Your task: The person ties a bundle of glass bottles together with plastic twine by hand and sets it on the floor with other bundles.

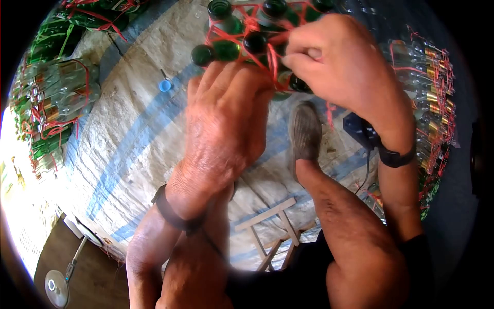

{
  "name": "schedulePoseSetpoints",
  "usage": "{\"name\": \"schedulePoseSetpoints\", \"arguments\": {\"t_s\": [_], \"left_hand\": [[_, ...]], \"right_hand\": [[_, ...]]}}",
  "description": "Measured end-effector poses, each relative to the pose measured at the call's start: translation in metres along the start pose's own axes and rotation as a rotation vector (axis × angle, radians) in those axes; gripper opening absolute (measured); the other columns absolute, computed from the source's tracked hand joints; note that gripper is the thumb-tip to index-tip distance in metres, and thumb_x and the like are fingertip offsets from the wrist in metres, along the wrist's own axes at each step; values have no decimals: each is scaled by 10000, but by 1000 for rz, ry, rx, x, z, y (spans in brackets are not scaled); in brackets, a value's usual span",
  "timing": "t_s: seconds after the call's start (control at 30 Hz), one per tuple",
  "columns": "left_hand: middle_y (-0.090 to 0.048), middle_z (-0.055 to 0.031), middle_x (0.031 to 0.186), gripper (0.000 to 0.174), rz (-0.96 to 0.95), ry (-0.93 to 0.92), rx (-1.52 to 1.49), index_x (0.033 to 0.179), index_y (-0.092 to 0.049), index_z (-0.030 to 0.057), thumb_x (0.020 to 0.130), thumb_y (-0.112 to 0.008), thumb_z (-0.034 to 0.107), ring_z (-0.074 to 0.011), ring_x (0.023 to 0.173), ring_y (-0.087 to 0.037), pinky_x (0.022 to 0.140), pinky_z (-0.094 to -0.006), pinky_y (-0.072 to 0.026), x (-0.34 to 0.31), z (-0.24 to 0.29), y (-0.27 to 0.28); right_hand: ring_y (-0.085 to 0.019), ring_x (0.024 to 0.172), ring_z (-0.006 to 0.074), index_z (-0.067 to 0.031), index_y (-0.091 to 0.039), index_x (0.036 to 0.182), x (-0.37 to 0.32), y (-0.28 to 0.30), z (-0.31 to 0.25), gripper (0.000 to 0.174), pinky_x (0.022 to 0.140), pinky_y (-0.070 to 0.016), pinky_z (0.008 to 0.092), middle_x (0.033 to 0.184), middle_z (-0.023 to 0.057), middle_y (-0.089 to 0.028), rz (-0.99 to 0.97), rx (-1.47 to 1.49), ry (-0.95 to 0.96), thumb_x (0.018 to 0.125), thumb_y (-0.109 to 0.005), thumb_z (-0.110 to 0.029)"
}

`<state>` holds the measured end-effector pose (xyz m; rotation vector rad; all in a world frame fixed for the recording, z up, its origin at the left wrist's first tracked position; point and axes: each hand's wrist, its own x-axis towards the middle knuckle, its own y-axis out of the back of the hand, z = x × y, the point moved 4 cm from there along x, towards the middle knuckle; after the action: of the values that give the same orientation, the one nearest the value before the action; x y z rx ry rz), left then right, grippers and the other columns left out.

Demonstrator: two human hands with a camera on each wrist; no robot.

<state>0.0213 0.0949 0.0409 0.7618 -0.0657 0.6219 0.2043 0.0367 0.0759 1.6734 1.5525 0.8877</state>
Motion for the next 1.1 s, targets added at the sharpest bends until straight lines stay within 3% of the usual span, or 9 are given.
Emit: {"name": "schedulePoseSetpoints", "arguments": {"t_s": [0.07,0.17,0.27,0.4,0.47,0.57,0.67,0.9,1.1], "left_hand": [[-745,-136,1053,134,3,1,-10,1048,-696,21,931,-716,-41,-365,947,-663,887,-437,-514,0,0,0],[-742,-133,1058,136,-10,12,-12,1053,-695,23,933,-713,-38,-362,959,-661,890,-437,-514,0,-1,1],[-738,-131,1062,140,-28,13,-5,1058,-692,26,934,-713,-36,-366,974,-658,888,-440,-513,-1,-1,1],[-728,-130,1046,138,-21,10,4,1050,-685,27,929,-714,-34,-376,972,-652,881,-446,-513,0,1,3],[-720,-130,1030,136,-43,52,14,1038,-673,30,924,-709,-36,-387,969,-647,875,-452,-514,2,2,4],[-713,-130,1040,136,-47,55,59,1031,-662,35,924,-699,-40,-387,973,-643,867,-453,-515,3,5,5],[-714,-124,1074,138,-54,65,87,1045,-658,47,935,-690,-30,-381,1000,-644,880,-459,-512,2,7,5],[-715,-103,1097,122,-70,95,159,1062,-652,67,960,-676,4,-359,1056,-645,922,-461,-476,3,12,5],[-722,-98,1104,109,-104,116,168,1052,-646,64,964,-680,9,-352,1067,-648,906,-457,-472,2,11,5]], "right_hand": [[-587,654,431,2,-686,822,4,2,-6,104,625,-464,484,740,211,-663,-49,-160,-53,865,-730,-82],[-718,759,426,44,-728,803,13,17,-33,142,762,-554,523,750,251,-689,-231,-101,-99,864,-709,-82],[-722,738,429,16,-692,719,29,0,-16,178,749,-544,535,688,253,-666,-432,-130,-203,847,-712,-105],[-711,730,452,25,-675,717,23,1,-29,159,758,-539,535,749,263,-692,-421,-83,-44,838,-693,-76],[-668,585,333,14,-694,827,16,-16,-18,123,637,-547,444,747,179,-706,-124,-393,242,919,-684,-67],[-652,781,454,-7,-666,781,15,-17,-15,140,726,-484,541,777,223,-669,33,-234,202,878,-715,-96],[-675,882,460,-21,-683,789,13,-16,-20,137,809,-492,565,816,222,-686,-96,-248,59,889,-710,-110],[-679,873,461,-15,-699,820,13,-16,-16,143,789,-491,565,826,228,-692,-35,-174,156,903,-705,-131],[-675,898,441,-18,-699,848,12,-18,-13,140,794,-500,553,869,207,-703,-203,-186,59,913,-713,-141]]}}
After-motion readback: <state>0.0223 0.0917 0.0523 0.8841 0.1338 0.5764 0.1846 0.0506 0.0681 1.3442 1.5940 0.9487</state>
